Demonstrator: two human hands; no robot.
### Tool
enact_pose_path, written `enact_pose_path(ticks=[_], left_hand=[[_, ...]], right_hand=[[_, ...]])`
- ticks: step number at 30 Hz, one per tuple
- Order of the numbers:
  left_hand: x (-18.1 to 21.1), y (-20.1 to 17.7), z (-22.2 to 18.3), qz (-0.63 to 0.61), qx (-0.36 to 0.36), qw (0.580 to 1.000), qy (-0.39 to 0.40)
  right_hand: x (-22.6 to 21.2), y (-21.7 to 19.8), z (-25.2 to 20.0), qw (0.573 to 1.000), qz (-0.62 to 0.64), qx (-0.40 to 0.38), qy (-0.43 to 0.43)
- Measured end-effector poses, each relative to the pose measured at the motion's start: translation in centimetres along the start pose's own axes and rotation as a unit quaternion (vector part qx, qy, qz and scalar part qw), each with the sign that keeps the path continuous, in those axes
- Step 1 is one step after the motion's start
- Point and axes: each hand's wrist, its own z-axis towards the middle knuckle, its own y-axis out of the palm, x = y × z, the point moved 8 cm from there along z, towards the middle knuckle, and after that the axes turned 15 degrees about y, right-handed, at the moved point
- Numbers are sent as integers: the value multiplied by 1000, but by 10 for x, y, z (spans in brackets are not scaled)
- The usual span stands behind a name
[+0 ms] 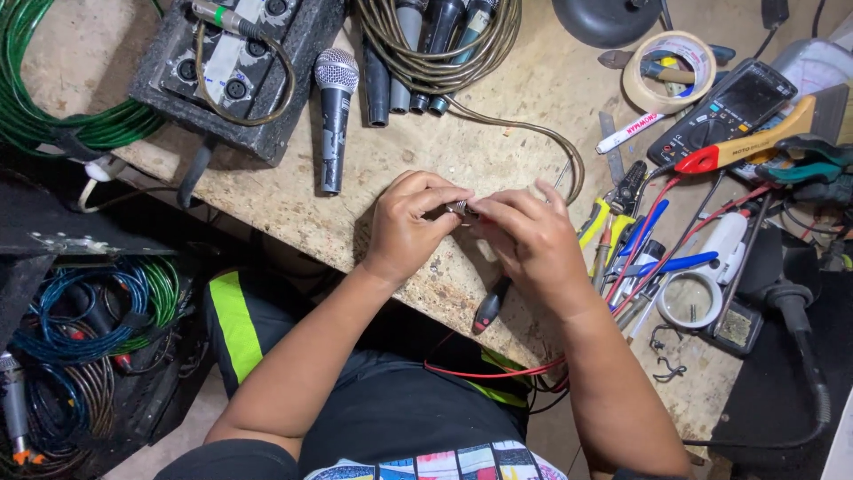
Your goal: Testing and inspecting microphones and audio cables on a repair bench
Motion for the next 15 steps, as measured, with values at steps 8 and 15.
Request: enact_pose_path(ticks=[8, 15], left_hand=[[7, 0, 2, 5, -16, 1000, 6], [0, 8, -4, 18, -53, 998, -3]], right_hand=[[-8, -7, 6, 997, 63, -36, 32], [-15, -14, 9, 976, 149, -90, 131]])
